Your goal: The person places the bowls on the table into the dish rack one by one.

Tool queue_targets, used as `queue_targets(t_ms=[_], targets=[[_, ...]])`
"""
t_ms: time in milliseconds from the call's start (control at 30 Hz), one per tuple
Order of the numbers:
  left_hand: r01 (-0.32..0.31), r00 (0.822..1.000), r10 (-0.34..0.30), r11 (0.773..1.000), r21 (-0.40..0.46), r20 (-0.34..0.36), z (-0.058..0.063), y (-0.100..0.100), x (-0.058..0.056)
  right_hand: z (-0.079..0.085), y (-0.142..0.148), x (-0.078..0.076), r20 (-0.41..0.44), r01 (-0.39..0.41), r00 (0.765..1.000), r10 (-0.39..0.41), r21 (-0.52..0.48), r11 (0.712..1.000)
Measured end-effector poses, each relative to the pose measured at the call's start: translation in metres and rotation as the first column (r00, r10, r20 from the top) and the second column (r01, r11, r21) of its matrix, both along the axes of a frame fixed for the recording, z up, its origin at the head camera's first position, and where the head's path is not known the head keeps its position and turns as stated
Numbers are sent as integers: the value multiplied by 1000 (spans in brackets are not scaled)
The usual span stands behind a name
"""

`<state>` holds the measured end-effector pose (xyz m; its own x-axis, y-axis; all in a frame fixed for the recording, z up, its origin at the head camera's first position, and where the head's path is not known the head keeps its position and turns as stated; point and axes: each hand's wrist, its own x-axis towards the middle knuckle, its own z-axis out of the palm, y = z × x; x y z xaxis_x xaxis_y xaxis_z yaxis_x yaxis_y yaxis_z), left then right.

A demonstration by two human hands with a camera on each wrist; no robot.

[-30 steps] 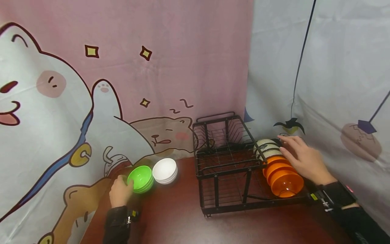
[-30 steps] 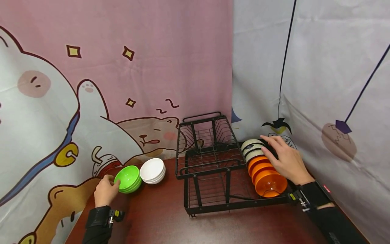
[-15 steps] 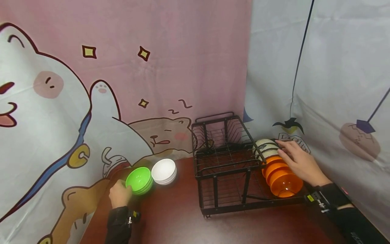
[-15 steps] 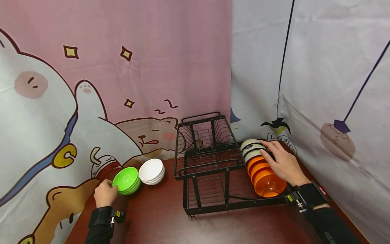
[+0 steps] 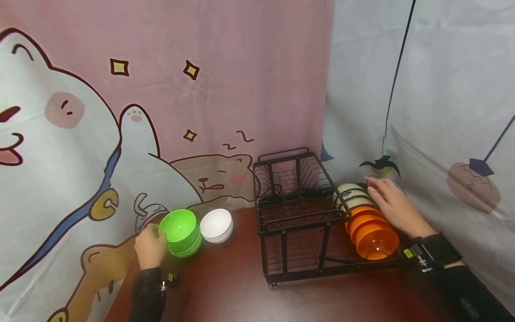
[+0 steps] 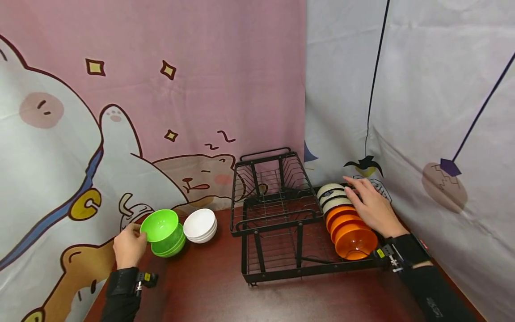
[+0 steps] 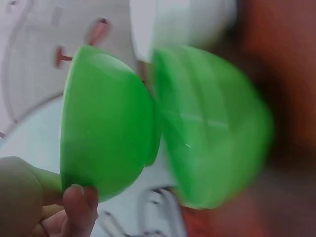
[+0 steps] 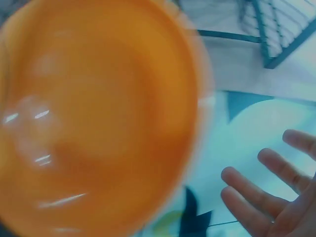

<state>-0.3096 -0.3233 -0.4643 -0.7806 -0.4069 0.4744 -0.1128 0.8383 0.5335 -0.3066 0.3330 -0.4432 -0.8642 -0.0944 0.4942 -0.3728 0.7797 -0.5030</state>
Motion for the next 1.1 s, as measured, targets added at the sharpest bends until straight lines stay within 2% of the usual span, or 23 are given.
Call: queue_targets(t_ms=[100,167,300,400,500,633,767,933,1000,1100], targets=[[17,997,-19,1000,-20,-77,34,15,2,22,-2,-1,-18,1,1000,-1,-8,1000],[34,989,-42,998,-57,-145,58,25,4,39,-3,0,-34,-11,999,10,-14,1000],[75,953,-108,989,-126,-284,103,42,11,69,-1,0,-82,-44,996,39,-53,998],[104,928,-153,982,-157,-339,125,52,15,83,1,-1,-102,-50,994,41,-82,995],[127,925,-178,977,-169,-337,134,60,16,85,2,-2,-76,-48,996,41,-90,995],[157,925,-205,973,-168,-319,136,72,16,84,-5,-5,13,-68,997,70,-116,991],[212,909,-259,962,-174,-326,143,94,13,103,-27,-7,100,-131,984,146,-149,980],[310,863,-366,928,-207,-347,160,132,14,143,-70,-7,139,-247,954,267,-141,959],[353,836,-414,908,-225,-359,166,148,16,155,-89,-7,149,-284,942,299,-115,952],[416,792,-482,875,-247,-374,172,170,21,165,-117,-7,175,-347,918,357,-89,934]])
